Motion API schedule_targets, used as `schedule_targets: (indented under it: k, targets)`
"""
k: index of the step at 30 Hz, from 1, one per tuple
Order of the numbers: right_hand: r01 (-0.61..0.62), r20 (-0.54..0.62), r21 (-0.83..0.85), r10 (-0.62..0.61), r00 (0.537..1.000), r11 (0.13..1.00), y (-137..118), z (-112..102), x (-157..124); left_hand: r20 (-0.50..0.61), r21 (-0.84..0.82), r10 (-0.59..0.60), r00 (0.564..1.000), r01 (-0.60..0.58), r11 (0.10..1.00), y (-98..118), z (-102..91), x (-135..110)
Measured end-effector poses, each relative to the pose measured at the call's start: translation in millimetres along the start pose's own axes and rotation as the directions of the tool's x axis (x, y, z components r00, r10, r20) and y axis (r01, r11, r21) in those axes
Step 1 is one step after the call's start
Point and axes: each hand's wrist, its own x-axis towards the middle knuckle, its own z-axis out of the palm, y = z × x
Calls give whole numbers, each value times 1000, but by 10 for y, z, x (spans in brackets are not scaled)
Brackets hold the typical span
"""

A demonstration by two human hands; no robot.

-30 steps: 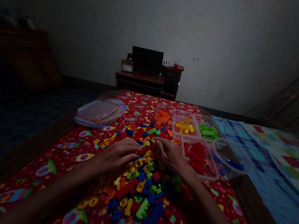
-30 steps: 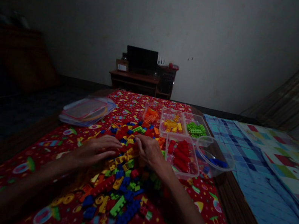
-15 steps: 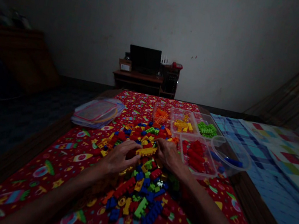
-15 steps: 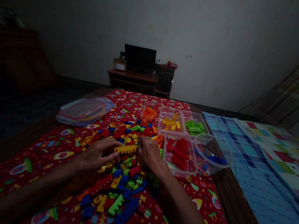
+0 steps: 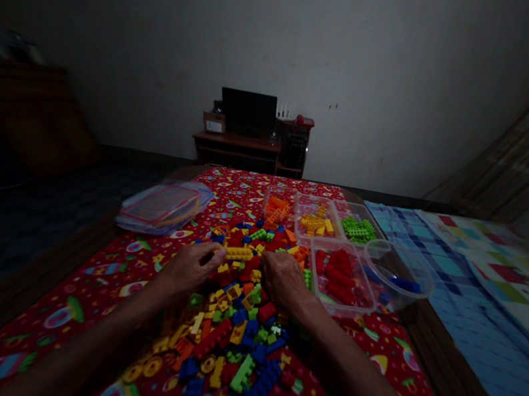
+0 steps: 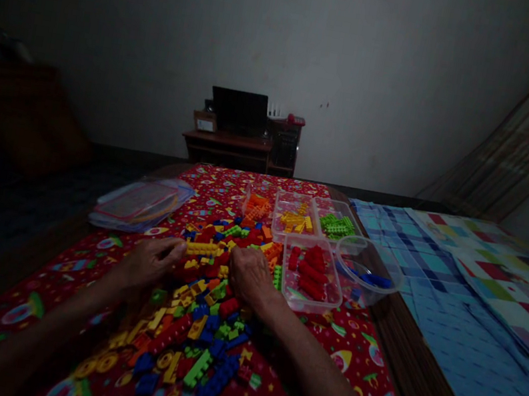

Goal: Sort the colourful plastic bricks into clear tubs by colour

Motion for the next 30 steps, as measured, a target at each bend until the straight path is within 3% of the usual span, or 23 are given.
schedule_targets:
  k: [4,7,11,15,19,23,30]
  targets:
    - [22,-2,7,-22,1000,1000,-13,0,2,-9,-165,-17,1000,15,986,148,-11,275]
    - [18,2,24,-18,1000,1000,-33,-16,-2,-23,-186,24,999,-28,982,351,131,645]
    - [5,28,-14,-5,1000,1000,-51,-28,-3,-85,-83,67,994,-74,994,664,413,1225]
    - [7,36,-22,-6,999,1000,-47,-22,-10,55,80,123,991,-127,989,807,568,1514]
    - [12,29,-4,-11,1000,1000,-47,-27,-17,74,144,167,983,-176,974,661,538,1345]
    - [29,18,9,-29,999,1000,-45,-30,-9,75,148,185,980,-194,970,318,384,981]
    - [20,10,21,-21,1000,1000,-17,8,3,-68,150,76,995,-65,987,-365,84,537]
